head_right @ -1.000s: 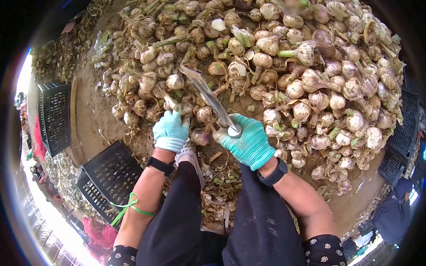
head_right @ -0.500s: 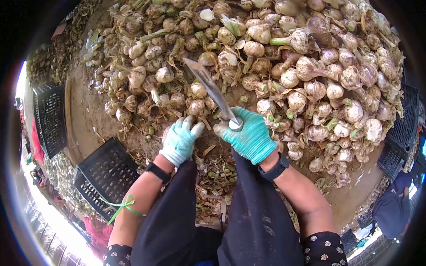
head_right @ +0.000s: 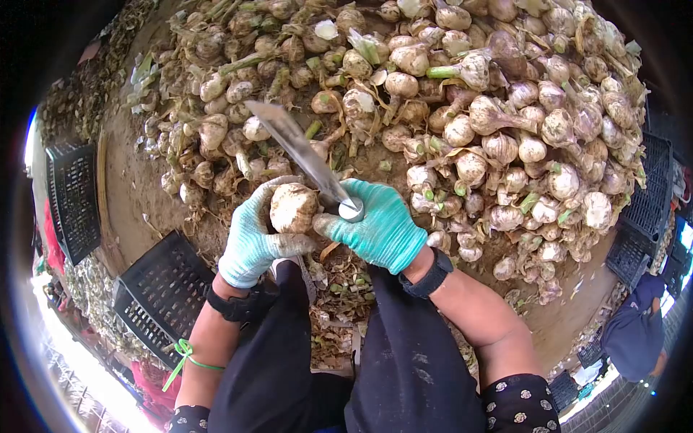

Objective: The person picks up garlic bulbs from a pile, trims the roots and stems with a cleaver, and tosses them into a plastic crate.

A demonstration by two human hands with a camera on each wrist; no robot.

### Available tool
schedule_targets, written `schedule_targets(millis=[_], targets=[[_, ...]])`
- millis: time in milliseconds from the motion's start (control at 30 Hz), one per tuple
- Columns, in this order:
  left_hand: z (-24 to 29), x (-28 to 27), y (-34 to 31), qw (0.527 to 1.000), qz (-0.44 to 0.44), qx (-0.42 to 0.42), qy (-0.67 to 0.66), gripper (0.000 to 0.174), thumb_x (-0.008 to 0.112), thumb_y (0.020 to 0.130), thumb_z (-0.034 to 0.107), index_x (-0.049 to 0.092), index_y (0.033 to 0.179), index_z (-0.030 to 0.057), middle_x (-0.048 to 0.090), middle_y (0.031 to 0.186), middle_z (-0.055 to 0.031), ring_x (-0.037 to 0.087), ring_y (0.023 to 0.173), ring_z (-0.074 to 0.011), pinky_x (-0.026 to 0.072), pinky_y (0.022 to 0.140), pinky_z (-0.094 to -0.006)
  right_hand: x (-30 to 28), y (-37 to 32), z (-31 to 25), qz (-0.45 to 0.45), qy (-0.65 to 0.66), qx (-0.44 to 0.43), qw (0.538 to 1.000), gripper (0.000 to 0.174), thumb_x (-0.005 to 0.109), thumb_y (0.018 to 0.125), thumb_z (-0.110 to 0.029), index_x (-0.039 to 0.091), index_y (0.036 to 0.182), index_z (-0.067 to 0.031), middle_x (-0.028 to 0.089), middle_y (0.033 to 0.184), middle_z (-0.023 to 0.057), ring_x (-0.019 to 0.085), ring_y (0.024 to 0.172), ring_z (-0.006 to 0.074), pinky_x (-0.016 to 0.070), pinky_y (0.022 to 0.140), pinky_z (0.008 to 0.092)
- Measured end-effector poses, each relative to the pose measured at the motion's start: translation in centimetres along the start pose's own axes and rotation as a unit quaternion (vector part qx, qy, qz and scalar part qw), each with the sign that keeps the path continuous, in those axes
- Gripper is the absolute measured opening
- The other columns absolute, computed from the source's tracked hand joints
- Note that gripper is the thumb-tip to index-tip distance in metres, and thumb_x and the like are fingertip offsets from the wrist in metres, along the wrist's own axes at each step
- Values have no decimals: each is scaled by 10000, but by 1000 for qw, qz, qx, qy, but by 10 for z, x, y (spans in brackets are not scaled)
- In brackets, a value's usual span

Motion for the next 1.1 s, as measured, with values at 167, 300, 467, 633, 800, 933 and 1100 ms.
schedule_targets(millis=[167, 300, 467, 633, 800, 933, 1100], targets=[[-42, -30, -10, 976, 15, 152, 153, 452, 640, 748, 95, 425, 1142, 34, 542, 1028, -80, 536, 968, -180, 432, 880, -332, -2, -8, -20, 74, -219, -214, 949, 407, 703, 599, -154, 572, 962, -23, 591, 776, 128, 587, 688, 269, 467, 619, 337], [-24, -33, 9, 997, 47, 65, -8, 435, 609, 758, 68, 411, 1144, 36, 547, 1006, -96, 569, 888, -152, 494, 749, -254, 6, -16, -29, 73, -356, -308, 879, 413, 677, 580, -134, 563, 960, -23, 569, 760, 126, 564, 660, 296, 470, 596, 357], [50, 7, 7, 981, -3, 127, -149, 617, 637, 714, 104, 342, 1237, -36, 504, 1118, -166, 538, 989, -287, 453, 831, -356, -29, -8, 16, 182, 59, -7, 982, 305, 695, 686, -134, 576, 927, 10, 617, 774, 70, 583, 676, 119, 475, 592, 244], [60, -3, 32, 985, 69, 160, 11, 403, 557, 763, 7, 472, 1157, 0, 557, 1070, -111, 553, 946, -160, 454, 801, -264, -78, -21, 47, 299, 183, 58, 935, 198, 669, 717, -73, 594, 885, 0, 596, 726, 18, 523, 563, 62, 425, 500, 190], [2, 0, 77, 713, 103, 224, 656, 416, 577, 654, 64, 542, 1069, 83, 538, 1070, -141, 532, 961, -299, 439, 821, -364, -76, -23, 56, 279, 264, 44, 922, 175, 675, 719, -86, 599, 853, -4, 576, 668, 8, 500, 534, 54, 404, 476, 195], [-6, 3, 92, 689, 58, 152, 706, 392, 634, 659, 155, 560, 1038, 92, 578, 964, -134, 569, 837, -291, 468, 729, -345, -71, -18, 68, 234, 150, 67, 958, 210, 682, 720, -123, 597, 864, 6, 583, 670, 2, 493, 559, 52, 421, 520, 216], [42, 0, 73, 973, 119, -31, 198, 320, 590, 782, 134, 552, 1060, -20, 618, 831, -104, 567, 649, -111, 457, 572, -215, -77, -24, 71, 265, 189, 47, 944, 228, 682, 715, -139, 604, 870, 10, 598, 695, 8, 508, 601, 50, 430, 547, 212]])
Point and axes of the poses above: each hand's wrist, its own y-axis towards the middle knuckle, its own x-axis out of the palm, z = x × y, the point moved 6 cm from there along y, towards the middle knuckle
